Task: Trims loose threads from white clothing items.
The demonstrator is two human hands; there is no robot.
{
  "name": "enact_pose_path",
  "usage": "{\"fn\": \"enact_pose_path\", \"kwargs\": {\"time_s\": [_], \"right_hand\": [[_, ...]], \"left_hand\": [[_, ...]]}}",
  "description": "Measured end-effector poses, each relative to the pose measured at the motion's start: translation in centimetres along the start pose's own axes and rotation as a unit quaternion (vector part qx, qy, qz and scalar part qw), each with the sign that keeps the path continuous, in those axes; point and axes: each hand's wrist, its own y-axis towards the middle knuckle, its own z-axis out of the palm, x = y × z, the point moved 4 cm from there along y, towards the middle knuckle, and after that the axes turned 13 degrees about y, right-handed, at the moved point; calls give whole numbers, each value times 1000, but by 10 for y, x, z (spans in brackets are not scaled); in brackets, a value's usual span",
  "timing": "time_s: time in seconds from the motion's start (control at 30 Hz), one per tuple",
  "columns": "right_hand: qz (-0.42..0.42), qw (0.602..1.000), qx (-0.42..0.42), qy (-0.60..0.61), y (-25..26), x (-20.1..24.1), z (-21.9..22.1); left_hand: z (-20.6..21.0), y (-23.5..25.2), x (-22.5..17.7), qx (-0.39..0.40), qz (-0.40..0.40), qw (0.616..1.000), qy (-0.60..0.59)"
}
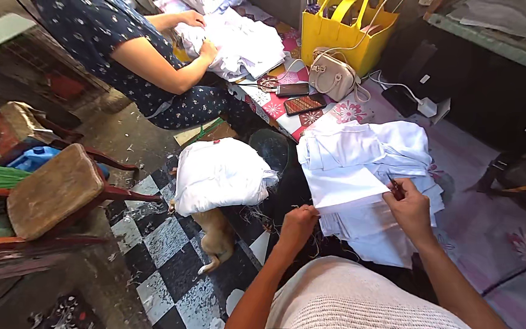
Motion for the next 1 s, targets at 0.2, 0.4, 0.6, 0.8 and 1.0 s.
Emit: {"fn": "enact_pose_path", "kwargs": {"time_s": [0.2,0.4,0.6,0.8,1.0], "right_hand": [[61,989,57,123,4,13,9],[44,978,99,178,63,50,14],[79,947,63,305,146,9,62],[17,930,-33,364,148,-20,79],[-50,956,63,281,49,-11,13]], "left_hand": [[-59,-2,-22,-114,-42,993,7],[5,49,-50,-161,37,983,79],[-74,74,43,-189,-214,931,-228],[-62,54,50,-58,-280,956,-65],[-33,83,-15,-244,-118,962,-31]]}}
